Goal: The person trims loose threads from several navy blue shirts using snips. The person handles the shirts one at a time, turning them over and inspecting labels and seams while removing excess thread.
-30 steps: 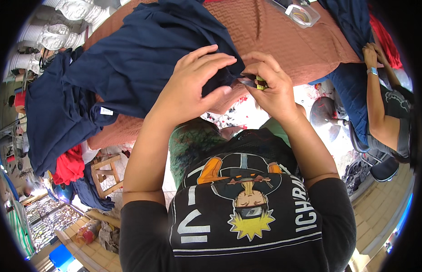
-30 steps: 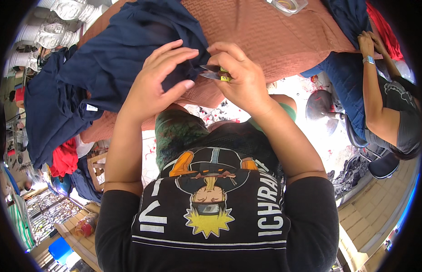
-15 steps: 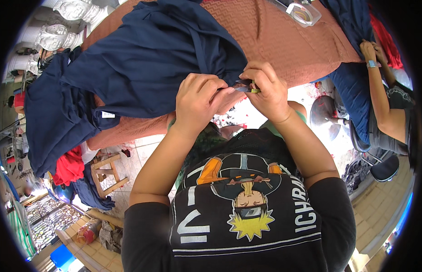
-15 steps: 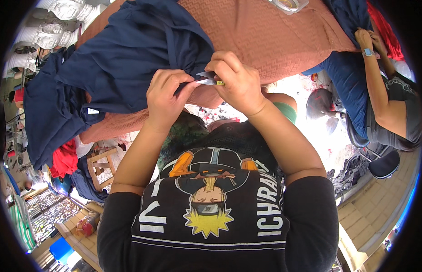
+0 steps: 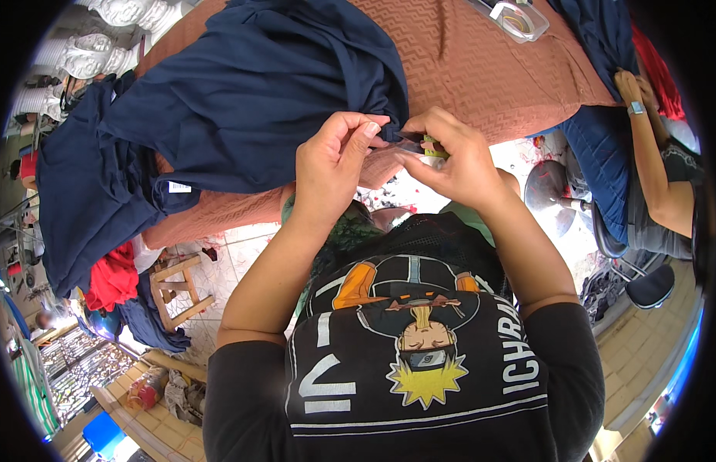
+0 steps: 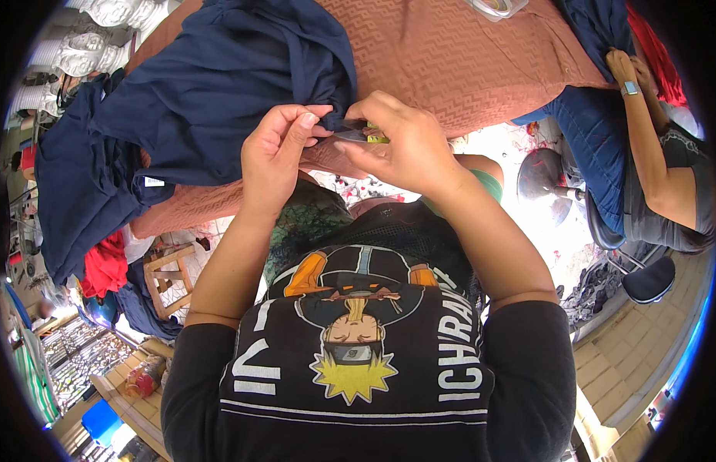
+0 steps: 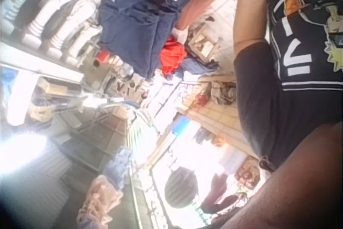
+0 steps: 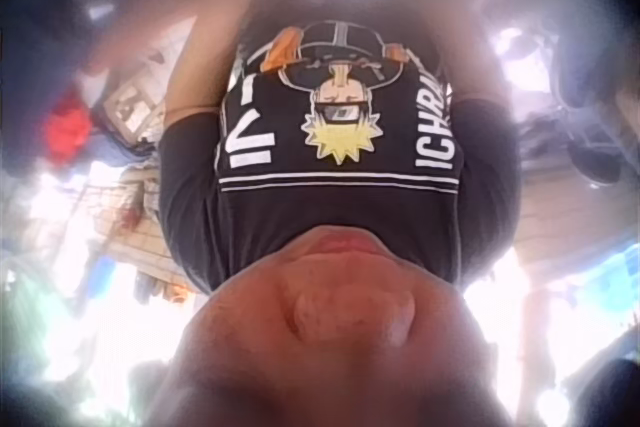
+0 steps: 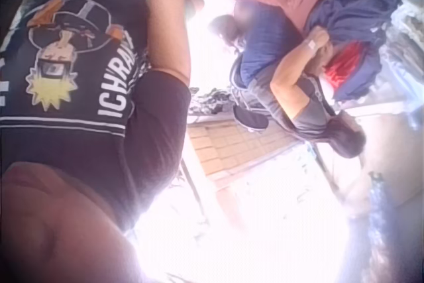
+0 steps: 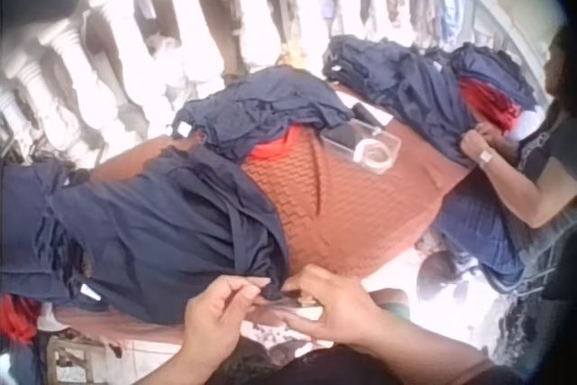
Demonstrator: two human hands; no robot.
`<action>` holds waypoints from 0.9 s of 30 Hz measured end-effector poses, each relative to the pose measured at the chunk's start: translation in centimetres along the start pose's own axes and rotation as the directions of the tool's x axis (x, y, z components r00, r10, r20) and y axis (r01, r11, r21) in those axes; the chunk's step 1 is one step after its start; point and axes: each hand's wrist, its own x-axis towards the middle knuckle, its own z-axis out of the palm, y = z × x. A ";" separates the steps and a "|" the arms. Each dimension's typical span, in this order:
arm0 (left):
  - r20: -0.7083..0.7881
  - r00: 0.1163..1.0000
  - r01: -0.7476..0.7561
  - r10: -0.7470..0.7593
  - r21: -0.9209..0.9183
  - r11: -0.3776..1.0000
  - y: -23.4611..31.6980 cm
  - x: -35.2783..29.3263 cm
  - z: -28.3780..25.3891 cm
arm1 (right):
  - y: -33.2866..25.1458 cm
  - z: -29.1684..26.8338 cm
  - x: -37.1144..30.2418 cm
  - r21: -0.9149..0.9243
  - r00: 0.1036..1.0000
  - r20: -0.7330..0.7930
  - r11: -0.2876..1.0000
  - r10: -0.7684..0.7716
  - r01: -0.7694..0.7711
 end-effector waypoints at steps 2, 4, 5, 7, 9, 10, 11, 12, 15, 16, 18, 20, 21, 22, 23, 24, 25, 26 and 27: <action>0.011 1.000 -0.018 0.017 0.056 0.998 0.1 0.0 -0.3 | -0.5 -0.7 0.2 0.047 0.995 0.050 0.995 0.089 -0.091; 0.018 0.999 -0.037 0.036 0.087 0.996 0.5 -0.2 -0.2 | -0.6 -0.9 0.3 0.051 0.991 0.065 0.992 0.116 -0.119; 0.021 0.999 -0.047 0.045 0.102 0.994 0.7 -0.3 -0.2 | -0.5 -0.9 0.4 0.032 0.993 0.055 0.994 0.103 -0.105; 0.028 0.998 -0.056 0.053 0.129 0.990 1.1 -0.4 -0.2 | -0.7 -0.9 0.6 -0.019 0.994 0.054 0.996 0.093 -0.092; 0.029 0.984 -0.177 0.175 0.201 0.963 1.4 -0.4 -0.2 | -1.0 -1.1 0.8 -0.078 0.992 0.075 0.992 0.101 -0.095; 0.034 0.956 -0.289 0.290 0.258 0.922 1.5 -0.2 -0.3 | -1.2 -1.2 0.9 -0.112 0.992 0.086 0.990 0.097 -0.087; 0.045 0.915 -0.393 0.400 0.314 0.864 1.8 -0.1 -0.4 | -1.4 -1.4 1.1 -0.146 0.991 0.098 0.986 0.093 -0.078; 0.167 0.875 -0.485 0.455 0.291 0.825 2.6 0.1 -1.1 | -1.4 -1.6 1.2 -0.183 0.990 0.108 0.980 0.094 -0.073; 0.379 0.701 -0.689 0.604 0.144 0.710 5.7 0.7 -4.0 | -1.1 -2.7 1.7 -0.167 0.993 0.032 0.981 0.111 -0.104; 0.399 0.687 -0.703 0.607 0.155 0.694 6.4 0.8 -4.8 | -1.0 -2.9 1.8 -0.131 0.991 0.001 0.982 0.133 -0.132; 0.357 0.737 -0.653 0.573 0.157 0.741 7.3 0.4 -5.7 | -0.7 -3.6 1.8 -0.058 0.982 -0.060 0.981 0.181 -0.184; 0.259 0.790 -0.602 0.556 0.155 0.784 6.9 0.4 -5.5 | -0.8 -3.9 1.7 0.032 0.971 -0.015 0.971 0.237 -0.236; 0.209 0.814 -0.574 0.542 0.150 0.805 6.5 0.4 -5.2 | -0.8 -3.8 1.6 0.061 0.974 0.009 0.972 0.225 -0.225; 0.202 0.816 -0.575 0.541 0.196 0.794 5.9 0.4 -4.7 | -0.7 -3.7 1.5 0.089 0.977 0.033 0.973 0.213 -0.215; 0.194 0.819 -0.574 0.541 0.242 0.782 5.1 0.4 -4.0 | -0.9 -3.4 1.4 0.074 0.966 0.069 0.964 0.249 -0.254; 0.188 0.820 -0.572 0.541 0.285 0.769 4.2 0.6 -3.3 | -1.0 -2.9 1.2 0.055 0.952 0.103 0.954 0.287 -0.293; 0.276 0.807 -0.591 0.522 0.375 0.715 3.7 0.9 -2.9 | -0.8 -2.4 0.9 0.049 0.948 0.115 0.951 0.297 -0.304; 0.299 0.802 -0.595 0.516 0.461 0.658 3.3 1.1 -1.9 | -0.5 -1.9 0.6 0.043 0.943 0.127 0.948 0.309 -0.316; 0.329 0.796 -0.598 0.507 0.557 0.577 2.4 1.4 -1.2 | 0.2 -1.2 0.4 0.060 0.950 0.120 0.953 0.288 -0.297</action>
